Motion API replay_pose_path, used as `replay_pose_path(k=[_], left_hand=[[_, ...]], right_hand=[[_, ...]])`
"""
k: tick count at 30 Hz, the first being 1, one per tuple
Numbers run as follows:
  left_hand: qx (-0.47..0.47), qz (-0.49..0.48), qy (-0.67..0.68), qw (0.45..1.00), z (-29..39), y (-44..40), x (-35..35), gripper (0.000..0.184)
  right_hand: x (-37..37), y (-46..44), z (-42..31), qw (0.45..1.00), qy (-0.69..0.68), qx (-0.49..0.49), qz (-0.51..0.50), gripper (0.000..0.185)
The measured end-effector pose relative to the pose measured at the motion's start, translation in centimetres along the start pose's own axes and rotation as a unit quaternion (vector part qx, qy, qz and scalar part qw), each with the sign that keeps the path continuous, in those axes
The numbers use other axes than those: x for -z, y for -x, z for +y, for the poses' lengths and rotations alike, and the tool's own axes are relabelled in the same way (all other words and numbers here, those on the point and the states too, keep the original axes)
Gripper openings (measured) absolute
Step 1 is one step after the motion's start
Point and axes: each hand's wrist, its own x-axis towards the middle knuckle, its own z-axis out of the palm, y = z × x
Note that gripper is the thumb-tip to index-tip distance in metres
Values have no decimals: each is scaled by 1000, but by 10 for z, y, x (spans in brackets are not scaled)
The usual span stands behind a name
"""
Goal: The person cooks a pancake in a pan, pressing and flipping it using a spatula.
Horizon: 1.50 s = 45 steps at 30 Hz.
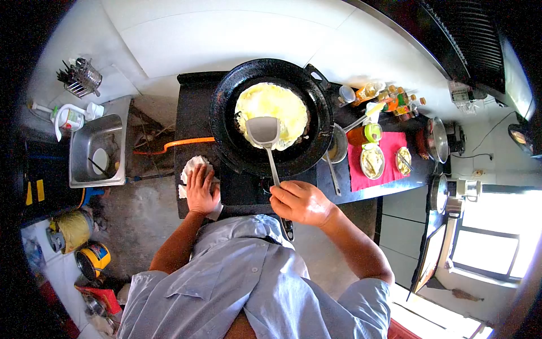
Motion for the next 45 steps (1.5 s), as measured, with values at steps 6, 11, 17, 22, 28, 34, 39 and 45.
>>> replay_pose_path(k=[6, 11, 17, 22, 28, 34, 39, 45], left_hand=[[0, 10, -1, 1000, 6, -1, -5, 51], [4, 7, -2, 1000, 7, 1, -4, 51], [12, -5, -5, 1000, 7, 0, -4, 53], [12, -9, -6, 1000, 7, 0, -4, 53], [14, -7, -3, 1000, 7, -1, -4, 51], [5, 14, -6, 1000, 8, -2, -3, 50], [6, 18, -7, 1000, 8, -3, -3, 50], [7, 15, -5, 1000, 8, -2, -2, 51]], right_hand=[[5, 5, -3, 999, 21, -5, 25, 21], [2, 2, -7, 999, 1, 2, 38, 18], [-1, 11, -10, 1000, 1, 2, 19, 17], [-2, 17, -13, 999, 12, -21, 23, 17], [-8, 9, -12, 999, 0, -28, 46, 17], [-12, 8, -13, 999, -7, -24, 28, 16], [-8, 10, -14, 999, -1, -33, 31, 17], [-12, 7, -15, 999, 14, -37, 23, 23]])
